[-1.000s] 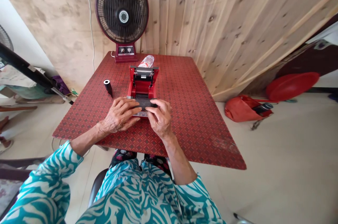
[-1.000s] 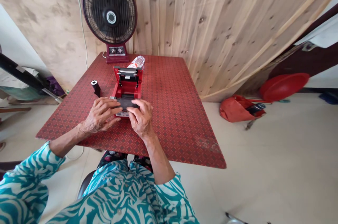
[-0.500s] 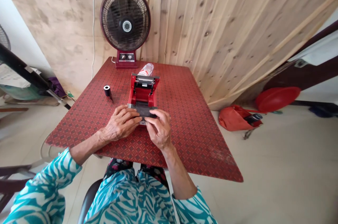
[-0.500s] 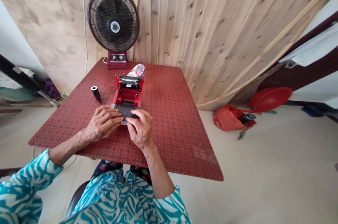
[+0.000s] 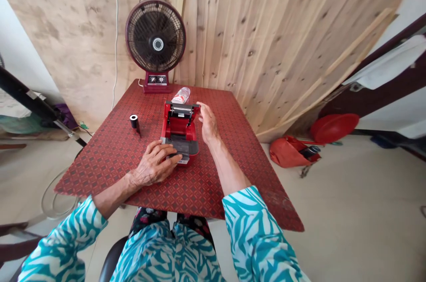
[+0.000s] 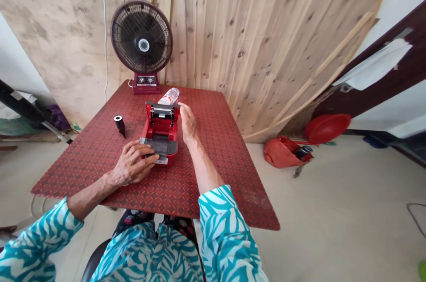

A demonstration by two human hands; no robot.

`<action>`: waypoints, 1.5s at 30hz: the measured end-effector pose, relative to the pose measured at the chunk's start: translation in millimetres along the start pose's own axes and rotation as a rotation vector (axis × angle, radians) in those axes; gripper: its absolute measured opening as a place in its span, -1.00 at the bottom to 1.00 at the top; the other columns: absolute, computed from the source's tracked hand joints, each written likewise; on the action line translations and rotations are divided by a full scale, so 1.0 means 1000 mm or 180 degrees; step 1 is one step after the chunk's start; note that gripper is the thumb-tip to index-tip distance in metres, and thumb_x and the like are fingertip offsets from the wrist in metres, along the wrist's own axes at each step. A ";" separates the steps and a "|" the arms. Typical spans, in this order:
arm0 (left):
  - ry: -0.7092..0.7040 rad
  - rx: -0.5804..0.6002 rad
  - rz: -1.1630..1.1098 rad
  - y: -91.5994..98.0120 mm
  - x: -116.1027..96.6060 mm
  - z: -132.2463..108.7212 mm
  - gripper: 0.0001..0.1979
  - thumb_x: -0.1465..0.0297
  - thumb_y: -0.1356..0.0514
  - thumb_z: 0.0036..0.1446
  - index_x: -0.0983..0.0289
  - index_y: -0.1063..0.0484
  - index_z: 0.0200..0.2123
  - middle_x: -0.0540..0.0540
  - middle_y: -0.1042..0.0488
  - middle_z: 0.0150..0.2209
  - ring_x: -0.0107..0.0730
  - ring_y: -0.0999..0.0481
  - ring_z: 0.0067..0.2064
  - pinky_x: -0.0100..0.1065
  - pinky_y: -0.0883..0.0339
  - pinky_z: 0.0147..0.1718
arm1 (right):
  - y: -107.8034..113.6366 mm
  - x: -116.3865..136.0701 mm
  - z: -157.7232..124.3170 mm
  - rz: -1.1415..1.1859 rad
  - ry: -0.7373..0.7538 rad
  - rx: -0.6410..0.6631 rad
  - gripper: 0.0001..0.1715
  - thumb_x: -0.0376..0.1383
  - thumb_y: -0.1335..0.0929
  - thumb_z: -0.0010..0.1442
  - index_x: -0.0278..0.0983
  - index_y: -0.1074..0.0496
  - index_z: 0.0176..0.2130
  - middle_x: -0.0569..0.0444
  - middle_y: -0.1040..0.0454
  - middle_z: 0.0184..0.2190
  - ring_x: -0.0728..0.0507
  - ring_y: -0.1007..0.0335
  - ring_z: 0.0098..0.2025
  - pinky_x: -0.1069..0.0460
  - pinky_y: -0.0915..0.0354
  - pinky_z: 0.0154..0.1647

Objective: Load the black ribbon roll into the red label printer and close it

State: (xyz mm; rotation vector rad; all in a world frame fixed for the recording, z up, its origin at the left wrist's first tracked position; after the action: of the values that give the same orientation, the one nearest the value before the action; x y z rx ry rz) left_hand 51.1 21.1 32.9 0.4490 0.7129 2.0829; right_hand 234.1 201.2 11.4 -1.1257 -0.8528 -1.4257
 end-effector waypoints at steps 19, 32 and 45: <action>0.0525 -0.0031 -0.0626 0.006 0.026 0.006 -0.70 0.28 -0.13 0.29 0.18 -0.47 0.04 0.13 -0.59 -0.13 -0.20 -0.52 0.02 0.01 -0.17 0.21 | -0.001 -0.023 -0.070 0.0465 -0.0347 -0.0033 -0.48 -0.25 -0.37 -0.05 -0.15 -0.42 -0.02 0.06 -0.54 0.00 -0.13 -0.43 0.07 -0.17 -0.34 0.19; 0.3623 -0.0301 -0.3409 -0.082 0.144 -0.033 -0.40 0.29 -0.25 -0.04 0.26 -0.38 0.12 0.16 -0.55 -0.05 -0.27 -0.57 -0.17 -0.24 -0.44 -0.19 | -0.005 -0.027 -0.072 0.0644 -0.0479 0.0024 -0.44 -0.24 -0.36 -0.06 -0.15 -0.40 0.00 0.02 -0.51 0.06 -0.16 -0.41 0.12 -0.21 -0.30 0.25; 0.4027 -0.0454 -0.4180 -0.089 0.126 -0.032 -0.27 0.41 -0.30 -0.17 0.24 -0.34 0.17 0.15 -0.49 0.09 -0.13 -0.46 0.12 -0.19 -0.34 0.07 | 0.000 -0.030 -0.079 0.0798 -0.0421 -0.0013 -0.46 -0.27 -0.38 -0.02 -0.10 -0.42 0.01 0.08 -0.51 0.05 -0.14 -0.39 0.11 -0.15 -0.30 0.21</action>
State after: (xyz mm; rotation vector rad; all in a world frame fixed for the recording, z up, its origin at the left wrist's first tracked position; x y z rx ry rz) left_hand 17.6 155.9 -41.4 -1.2494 1.0747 0.8839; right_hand 218.8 135.9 -40.9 -1.2929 -0.7703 -1.1572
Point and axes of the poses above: each hand's wrist, its own z-axis towards the middle knuckle, its own y-axis out of the back of the hand, x = y × z, the point moved 9 cm from there along z, towards the middle knuckle
